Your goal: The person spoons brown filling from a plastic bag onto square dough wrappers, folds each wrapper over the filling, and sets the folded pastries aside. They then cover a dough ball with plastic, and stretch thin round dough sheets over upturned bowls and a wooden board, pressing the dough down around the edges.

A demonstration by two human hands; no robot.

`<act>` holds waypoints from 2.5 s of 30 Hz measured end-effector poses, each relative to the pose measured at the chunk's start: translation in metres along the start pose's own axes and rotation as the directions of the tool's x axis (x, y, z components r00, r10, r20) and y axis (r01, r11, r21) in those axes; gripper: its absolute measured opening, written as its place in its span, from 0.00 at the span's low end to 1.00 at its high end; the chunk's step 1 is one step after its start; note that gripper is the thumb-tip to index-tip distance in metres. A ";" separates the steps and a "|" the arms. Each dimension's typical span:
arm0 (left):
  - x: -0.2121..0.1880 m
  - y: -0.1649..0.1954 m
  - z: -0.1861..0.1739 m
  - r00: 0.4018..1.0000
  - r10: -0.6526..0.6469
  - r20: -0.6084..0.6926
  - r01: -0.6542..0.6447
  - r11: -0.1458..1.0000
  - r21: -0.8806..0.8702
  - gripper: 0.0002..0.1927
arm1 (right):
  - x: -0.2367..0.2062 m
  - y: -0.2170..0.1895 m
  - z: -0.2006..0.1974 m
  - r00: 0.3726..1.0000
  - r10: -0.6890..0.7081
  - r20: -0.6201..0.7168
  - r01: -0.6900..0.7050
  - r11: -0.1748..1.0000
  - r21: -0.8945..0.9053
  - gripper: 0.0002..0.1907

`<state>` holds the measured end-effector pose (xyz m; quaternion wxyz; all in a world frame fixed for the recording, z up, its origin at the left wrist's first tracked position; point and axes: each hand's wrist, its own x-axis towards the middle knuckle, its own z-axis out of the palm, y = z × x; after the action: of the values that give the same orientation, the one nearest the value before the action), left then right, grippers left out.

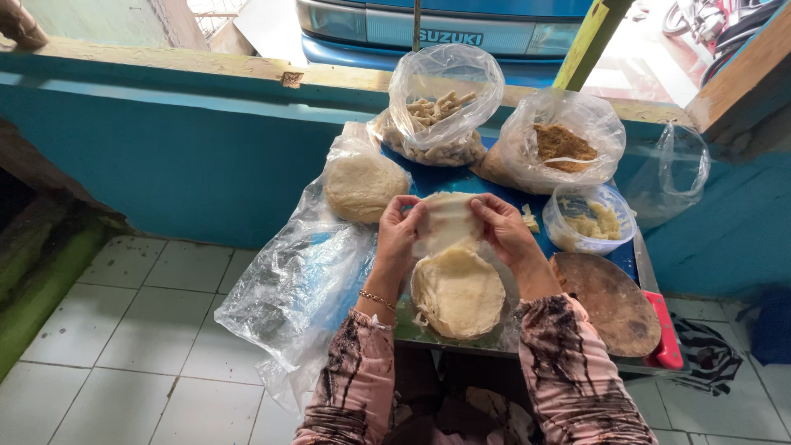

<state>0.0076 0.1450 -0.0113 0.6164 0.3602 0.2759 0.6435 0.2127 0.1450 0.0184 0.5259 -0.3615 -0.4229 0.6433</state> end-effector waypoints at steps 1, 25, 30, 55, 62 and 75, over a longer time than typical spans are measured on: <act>-0.001 0.003 0.004 0.999 -0.023 0.033 0.024 0.999 -0.044 0.04 | -0.001 -0.002 -0.006 1.000 -0.019 -0.008 0.019 1.000 -0.024 0.07; -0.083 -0.096 0.145 0.576 -0.003 0.817 -0.758 0.372 0.536 0.03 | -0.239 -0.053 -0.139 0.797 -0.597 0.091 0.071 -0.058 -0.996 0.12; -0.106 -0.088 0.137 0.581 -0.058 0.812 -0.786 0.219 0.579 0.04 | -0.260 -0.027 -0.112 0.726 -0.686 0.048 -0.097 -0.172 -0.980 0.14; -0.086 -0.063 0.161 0.664 -0.098 0.741 -0.427 0.764 0.484 0.17 | -0.235 -0.068 -0.101 0.785 -0.501 -0.364 0.092 0.675 -0.732 0.10; -0.068 -0.108 0.151 0.828 -0.257 0.499 -0.113 0.795 0.595 0.09 | -0.219 -0.062 -0.136 0.749 -0.467 -0.469 -0.174 0.545 -0.820 0.11; -0.100 -0.096 0.160 0.883 0.209 0.419 -0.457 0.580 0.674 0.14 | -0.213 -0.014 -0.136 0.618 -0.784 -0.058 -0.385 -0.238 -0.892 0.08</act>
<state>0.1911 0.0403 -0.0061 0.3088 0.7208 0.3497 0.5126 0.3812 -0.0406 -0.0159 0.2753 -0.7338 -0.5647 -0.2585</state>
